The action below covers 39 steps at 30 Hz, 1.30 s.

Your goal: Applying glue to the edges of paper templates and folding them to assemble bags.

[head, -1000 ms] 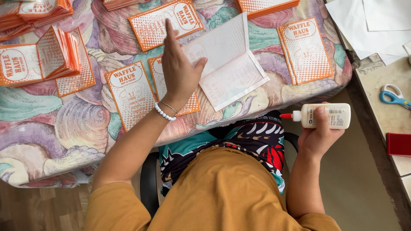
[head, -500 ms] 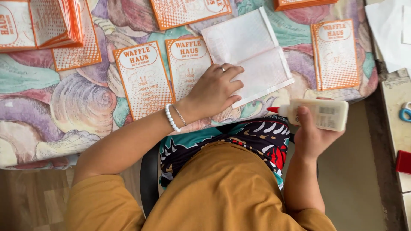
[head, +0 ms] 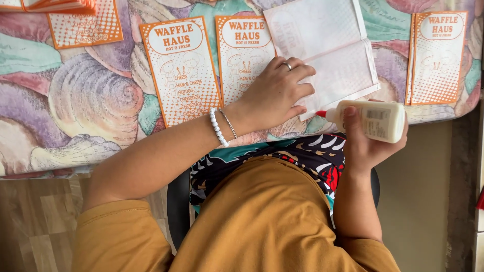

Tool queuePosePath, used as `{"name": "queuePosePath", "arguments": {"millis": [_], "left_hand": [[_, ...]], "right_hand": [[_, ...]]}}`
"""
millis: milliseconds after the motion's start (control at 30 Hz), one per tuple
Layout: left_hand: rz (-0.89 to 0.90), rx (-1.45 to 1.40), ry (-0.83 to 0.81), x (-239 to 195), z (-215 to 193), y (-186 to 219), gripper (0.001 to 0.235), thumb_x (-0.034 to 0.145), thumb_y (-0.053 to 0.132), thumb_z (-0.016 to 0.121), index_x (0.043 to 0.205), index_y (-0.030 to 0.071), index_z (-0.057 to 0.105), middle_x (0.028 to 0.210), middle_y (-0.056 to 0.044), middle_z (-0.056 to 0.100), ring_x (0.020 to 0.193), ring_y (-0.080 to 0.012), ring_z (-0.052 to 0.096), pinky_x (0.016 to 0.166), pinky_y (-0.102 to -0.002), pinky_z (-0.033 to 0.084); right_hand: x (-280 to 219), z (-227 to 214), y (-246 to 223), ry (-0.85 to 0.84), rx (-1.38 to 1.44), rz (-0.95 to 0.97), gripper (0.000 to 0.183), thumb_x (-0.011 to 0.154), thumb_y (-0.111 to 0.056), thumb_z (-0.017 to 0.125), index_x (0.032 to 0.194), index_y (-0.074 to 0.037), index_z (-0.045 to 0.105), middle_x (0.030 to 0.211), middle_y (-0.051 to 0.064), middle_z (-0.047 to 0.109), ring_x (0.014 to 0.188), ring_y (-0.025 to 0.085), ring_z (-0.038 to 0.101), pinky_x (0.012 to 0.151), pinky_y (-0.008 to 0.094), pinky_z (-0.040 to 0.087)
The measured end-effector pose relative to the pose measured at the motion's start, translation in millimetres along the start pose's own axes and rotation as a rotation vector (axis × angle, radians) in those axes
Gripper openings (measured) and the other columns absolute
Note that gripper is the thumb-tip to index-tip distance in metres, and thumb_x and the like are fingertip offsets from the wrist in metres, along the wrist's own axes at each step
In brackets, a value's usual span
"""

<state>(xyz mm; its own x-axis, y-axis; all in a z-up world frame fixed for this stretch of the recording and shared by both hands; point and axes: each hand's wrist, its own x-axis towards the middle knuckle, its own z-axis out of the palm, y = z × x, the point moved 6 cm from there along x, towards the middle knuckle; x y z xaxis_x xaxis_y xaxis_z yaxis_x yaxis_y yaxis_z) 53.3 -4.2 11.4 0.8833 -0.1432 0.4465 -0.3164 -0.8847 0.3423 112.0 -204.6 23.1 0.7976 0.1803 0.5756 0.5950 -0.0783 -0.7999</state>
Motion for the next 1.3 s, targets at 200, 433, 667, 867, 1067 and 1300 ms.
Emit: {"name": "queuePosePath", "arguments": {"millis": [200,433,667,867,1067,1300], "left_hand": [[-0.009,-0.035,0.018,0.0,2.8,-4.0,0.041,0.074,0.042,0.09,0.101,0.014,0.076,0.127,-0.011,0.064,0.115,-0.0311,0.054,0.096,-0.047,0.041],[-0.019,-0.061,0.012,-2.3,4.9,-6.6,0.048,0.069,0.043,0.092,0.105,0.016,0.076,0.13,-0.01,0.061,0.118,-0.0317,0.052,0.099,-0.047,0.038],[-0.023,-0.067,0.02,-1.8,4.5,-6.8,0.049,0.068,0.042,0.092,0.105,0.015,0.076,0.129,-0.01,0.061,0.118,-0.0314,0.053,0.099,-0.047,0.038],[-0.023,-0.073,0.024,-2.3,6.4,-7.0,0.049,0.066,0.042,0.093,0.104,0.016,0.075,0.13,-0.01,0.061,0.119,-0.0312,0.052,0.099,-0.047,0.038],[-0.021,-0.082,0.039,-2.9,4.9,-6.9,0.046,0.066,0.039,0.093,0.102,0.014,0.076,0.128,-0.01,0.06,0.118,-0.0313,0.052,0.099,-0.048,0.038],[-0.027,-0.084,0.026,-2.0,5.5,-7.0,0.047,0.067,0.041,0.092,0.103,0.015,0.076,0.129,-0.01,0.061,0.119,-0.032,0.052,0.099,-0.048,0.039]], "right_hand": [[-27.3,9.3,-2.0,-0.093,0.015,-0.114,0.059,0.088,0.008,0.082,0.128,0.007,0.039,0.107,0.037,0.058,0.095,0.045,0.062,0.082,0.059,0.061],[-22.3,0.9,9.6,-0.068,0.054,-0.202,0.068,0.093,0.016,0.077,0.139,-0.001,0.031,0.12,0.04,0.05,0.109,0.049,0.057,0.093,0.066,0.058],[-30.7,3.7,8.2,-0.051,0.073,-0.147,0.065,0.092,0.012,0.079,0.137,-0.001,0.034,0.118,0.038,0.053,0.107,0.047,0.059,0.09,0.062,0.06],[-18.3,-21.5,43.1,0.048,0.075,-0.228,0.071,0.094,0.021,0.08,0.142,-0.001,0.034,0.126,0.04,0.053,0.113,0.05,0.059,0.097,0.068,0.059],[-4.3,-48.6,70.4,0.112,0.084,-0.23,0.069,0.102,0.029,0.078,0.145,-0.002,0.035,0.133,0.033,0.048,0.119,0.047,0.055,0.1,0.066,0.059],[-24.7,-19.9,35.1,0.046,0.09,-0.156,0.068,0.097,0.02,0.078,0.143,-0.003,0.033,0.126,0.041,0.054,0.114,0.049,0.058,0.097,0.065,0.06]]}}
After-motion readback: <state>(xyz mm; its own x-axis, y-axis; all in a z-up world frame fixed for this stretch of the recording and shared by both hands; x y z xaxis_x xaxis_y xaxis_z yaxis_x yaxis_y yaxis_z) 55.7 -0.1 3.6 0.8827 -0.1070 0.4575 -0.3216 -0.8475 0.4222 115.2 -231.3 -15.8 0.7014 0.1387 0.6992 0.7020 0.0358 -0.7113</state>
